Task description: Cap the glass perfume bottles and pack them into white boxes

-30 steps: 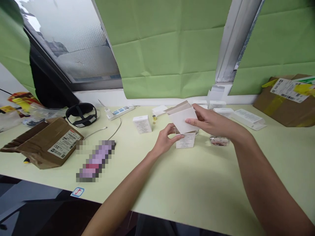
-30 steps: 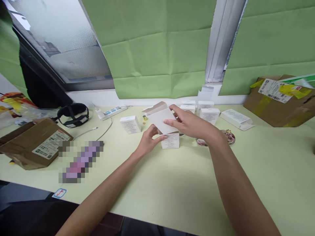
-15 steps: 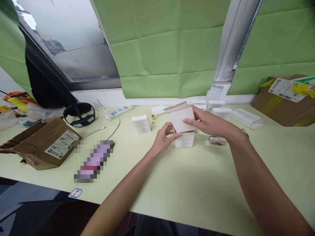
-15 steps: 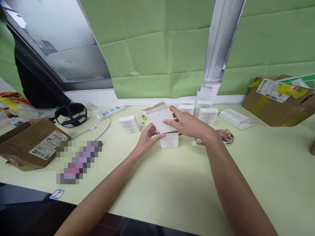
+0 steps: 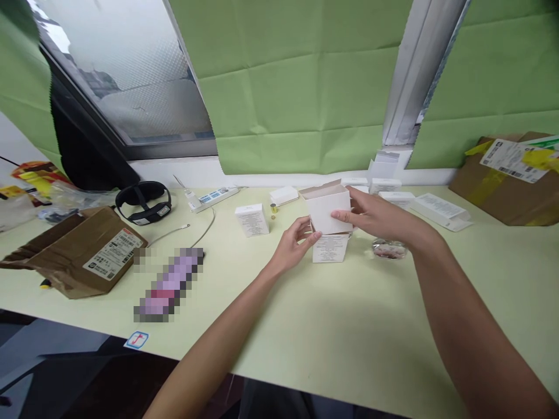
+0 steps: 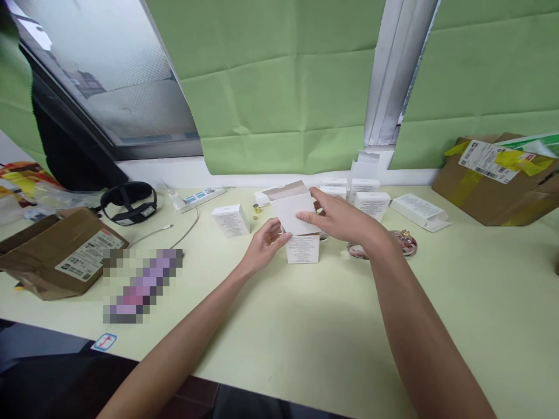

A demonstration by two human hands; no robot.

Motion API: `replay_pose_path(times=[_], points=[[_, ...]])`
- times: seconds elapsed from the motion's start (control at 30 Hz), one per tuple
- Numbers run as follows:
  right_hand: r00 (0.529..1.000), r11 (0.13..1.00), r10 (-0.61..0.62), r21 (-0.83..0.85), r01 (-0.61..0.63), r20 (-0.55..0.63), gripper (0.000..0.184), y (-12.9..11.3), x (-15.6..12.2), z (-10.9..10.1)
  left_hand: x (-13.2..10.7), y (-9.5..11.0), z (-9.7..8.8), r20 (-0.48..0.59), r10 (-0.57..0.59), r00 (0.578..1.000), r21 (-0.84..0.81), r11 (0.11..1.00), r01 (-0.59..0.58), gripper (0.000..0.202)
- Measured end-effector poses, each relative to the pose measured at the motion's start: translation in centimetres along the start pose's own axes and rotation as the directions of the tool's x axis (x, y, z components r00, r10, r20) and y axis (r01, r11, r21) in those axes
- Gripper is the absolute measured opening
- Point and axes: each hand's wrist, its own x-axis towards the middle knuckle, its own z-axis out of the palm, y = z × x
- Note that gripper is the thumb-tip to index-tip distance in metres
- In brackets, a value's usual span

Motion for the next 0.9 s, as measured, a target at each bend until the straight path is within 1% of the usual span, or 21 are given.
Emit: replay_pose_path(times=[0.1, 0.23, 0.4, 0.5, 0.63, 0.9], points=[[0.999, 1.0, -0.003, -0.021, 0.004, 0.033, 0.028, -0.2, 0.0, 0.1, 0.0, -0.1, 0.0, 0.0, -0.009, 1.0, -0.021, 1.0, 0.009, 0.04], [0.999, 1.0, -0.007, -0.025, 0.007, 0.034, 0.028, -0.3, 0.2, 0.3, 0.0, -0.3, -0.1, 0.002, -0.023, 1.0, -0.035, 0.999, 0.023, 0.043], [0.999, 0.996, -0.009, 0.09, 0.004, 0.053, 0.031, 0.1, 0.5, 0.5, 0.0, -0.4, -0.1, 0.014, -0.007, 1.0, -0.077, 0.997, 0.008, 0.042], [0.999, 0.989, -0.015, 0.146, 0.009, 0.037, 0.033, 0.3, 0.7, 0.7, 0.1, -0.5, -0.1, 0.02, -0.005, 1.0, -0.111, 0.994, 0.007, 0.041], [1.0, 0.984, -0.022, 0.178, 0.02, 0.008, 0.031, 0.6, 0.9, 0.9, 0.3, -0.5, -0.1, 0.025, -0.009, 1.0, -0.133, 0.991, 0.012, 0.043], [1.0, 0.984, 0.018, 0.176, -0.017, -0.006, 0.035, 0.6, 0.9, 0.7, 0.3, -0.3, -0.1, 0.048, 0.003, 0.999, -0.142, 0.99, 0.003, 0.045]])
